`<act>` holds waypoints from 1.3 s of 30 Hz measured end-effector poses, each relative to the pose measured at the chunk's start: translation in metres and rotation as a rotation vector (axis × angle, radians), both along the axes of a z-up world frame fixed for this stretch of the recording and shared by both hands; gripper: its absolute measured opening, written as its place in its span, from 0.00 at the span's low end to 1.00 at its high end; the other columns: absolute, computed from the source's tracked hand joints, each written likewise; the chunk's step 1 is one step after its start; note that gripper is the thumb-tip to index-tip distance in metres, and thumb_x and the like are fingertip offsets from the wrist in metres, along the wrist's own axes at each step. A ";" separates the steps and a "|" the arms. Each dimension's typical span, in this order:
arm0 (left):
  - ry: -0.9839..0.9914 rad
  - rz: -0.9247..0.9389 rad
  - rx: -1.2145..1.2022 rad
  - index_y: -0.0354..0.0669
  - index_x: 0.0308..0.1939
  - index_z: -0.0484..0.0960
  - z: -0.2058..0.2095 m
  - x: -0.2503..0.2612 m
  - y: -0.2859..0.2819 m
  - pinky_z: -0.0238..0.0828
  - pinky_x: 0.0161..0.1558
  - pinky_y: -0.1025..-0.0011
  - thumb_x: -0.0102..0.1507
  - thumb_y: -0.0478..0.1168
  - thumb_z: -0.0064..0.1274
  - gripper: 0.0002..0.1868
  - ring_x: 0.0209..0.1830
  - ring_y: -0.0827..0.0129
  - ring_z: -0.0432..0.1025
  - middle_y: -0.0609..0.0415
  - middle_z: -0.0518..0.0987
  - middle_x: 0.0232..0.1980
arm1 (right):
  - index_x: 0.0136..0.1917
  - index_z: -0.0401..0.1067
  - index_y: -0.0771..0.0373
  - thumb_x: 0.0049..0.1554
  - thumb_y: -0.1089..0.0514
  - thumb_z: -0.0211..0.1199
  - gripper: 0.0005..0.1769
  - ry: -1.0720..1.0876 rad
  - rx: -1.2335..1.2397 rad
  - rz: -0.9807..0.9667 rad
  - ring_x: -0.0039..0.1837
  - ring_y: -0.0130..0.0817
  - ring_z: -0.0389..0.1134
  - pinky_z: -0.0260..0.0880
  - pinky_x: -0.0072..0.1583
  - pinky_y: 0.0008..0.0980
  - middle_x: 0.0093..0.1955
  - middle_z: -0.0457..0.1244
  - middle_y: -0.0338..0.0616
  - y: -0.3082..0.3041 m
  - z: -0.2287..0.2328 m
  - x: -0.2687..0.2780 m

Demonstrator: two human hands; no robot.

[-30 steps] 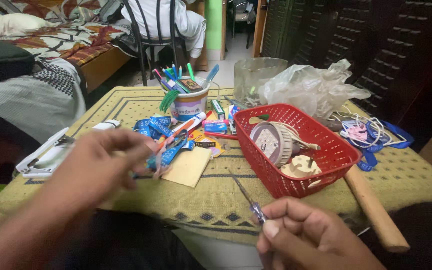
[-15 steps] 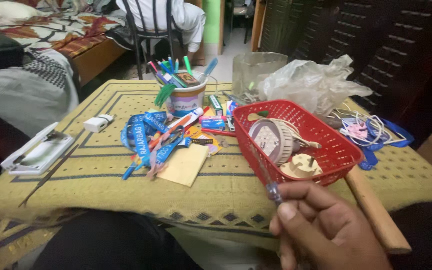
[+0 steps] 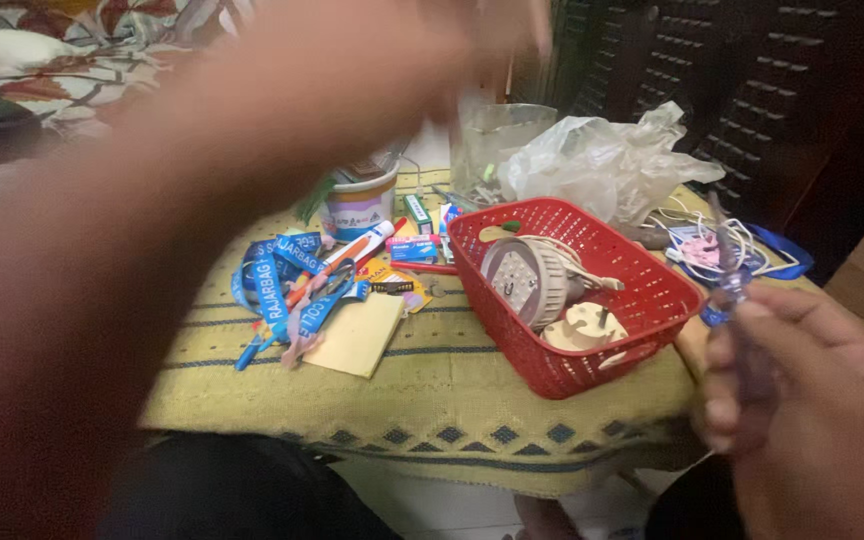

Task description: The person disassembles a small metal component, then uses a hammer to break the base of a light fixture. They then use a screwdriver to open a plastic electrical socket and adjust its internal parts.

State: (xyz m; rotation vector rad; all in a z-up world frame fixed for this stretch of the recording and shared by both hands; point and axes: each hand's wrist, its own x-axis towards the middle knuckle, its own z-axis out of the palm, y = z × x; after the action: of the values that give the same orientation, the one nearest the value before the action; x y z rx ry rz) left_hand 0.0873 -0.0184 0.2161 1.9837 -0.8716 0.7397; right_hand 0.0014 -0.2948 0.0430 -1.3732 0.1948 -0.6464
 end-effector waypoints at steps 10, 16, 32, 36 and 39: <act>0.408 0.166 0.752 0.47 0.42 0.86 -0.069 -0.022 -0.098 0.75 0.53 0.56 0.53 0.47 0.65 0.15 0.50 0.55 0.79 0.47 0.83 0.47 | 0.58 0.63 0.61 0.67 0.58 0.49 0.08 0.066 0.147 0.014 0.30 0.30 0.56 0.58 0.30 0.31 0.38 0.59 0.43 -0.005 0.002 0.002; 0.497 0.162 0.452 0.47 0.38 0.86 -0.063 -0.034 -0.091 0.76 0.50 0.59 0.57 0.47 0.62 0.11 0.44 0.58 0.81 0.48 0.85 0.41 | 0.57 0.63 0.61 0.67 0.59 0.56 0.07 0.052 0.087 0.048 0.27 0.26 0.52 0.49 0.26 0.27 0.33 0.54 0.38 0.004 0.007 0.000; -0.180 0.134 -0.182 0.39 0.41 0.81 -0.128 -0.128 0.003 0.77 0.47 0.67 0.59 0.34 0.61 0.08 0.47 0.59 0.81 0.45 0.81 0.45 | 0.63 0.69 0.70 0.68 0.51 0.60 0.20 0.237 0.396 0.819 0.22 0.25 0.47 0.45 0.25 0.29 0.24 0.48 0.33 0.047 -0.027 -0.016; -0.113 0.163 -0.181 0.44 0.42 0.85 -0.143 -0.126 0.005 0.77 0.48 0.73 0.58 0.39 0.66 0.10 0.47 0.65 0.83 0.48 0.83 0.49 | 0.55 0.73 0.67 0.60 0.53 0.64 0.17 0.431 0.289 0.652 0.21 0.25 0.46 0.42 0.25 0.30 0.21 0.48 0.34 0.064 -0.024 -0.014; -0.133 0.198 -0.268 0.42 0.49 0.81 -0.159 -0.123 0.003 0.77 0.52 0.73 0.57 0.40 0.68 0.19 0.53 0.65 0.80 0.46 0.81 0.53 | 0.48 0.69 0.62 0.59 0.52 0.63 0.12 0.480 0.313 0.657 0.20 0.28 0.45 0.42 0.24 0.32 0.20 0.47 0.35 0.066 -0.017 -0.016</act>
State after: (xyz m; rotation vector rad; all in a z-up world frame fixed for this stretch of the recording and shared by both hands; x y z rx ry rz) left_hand -0.0358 -0.0151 0.0570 1.8117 -0.6189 1.0547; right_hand -0.0145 -0.2288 0.0258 -1.1713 0.2011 0.2601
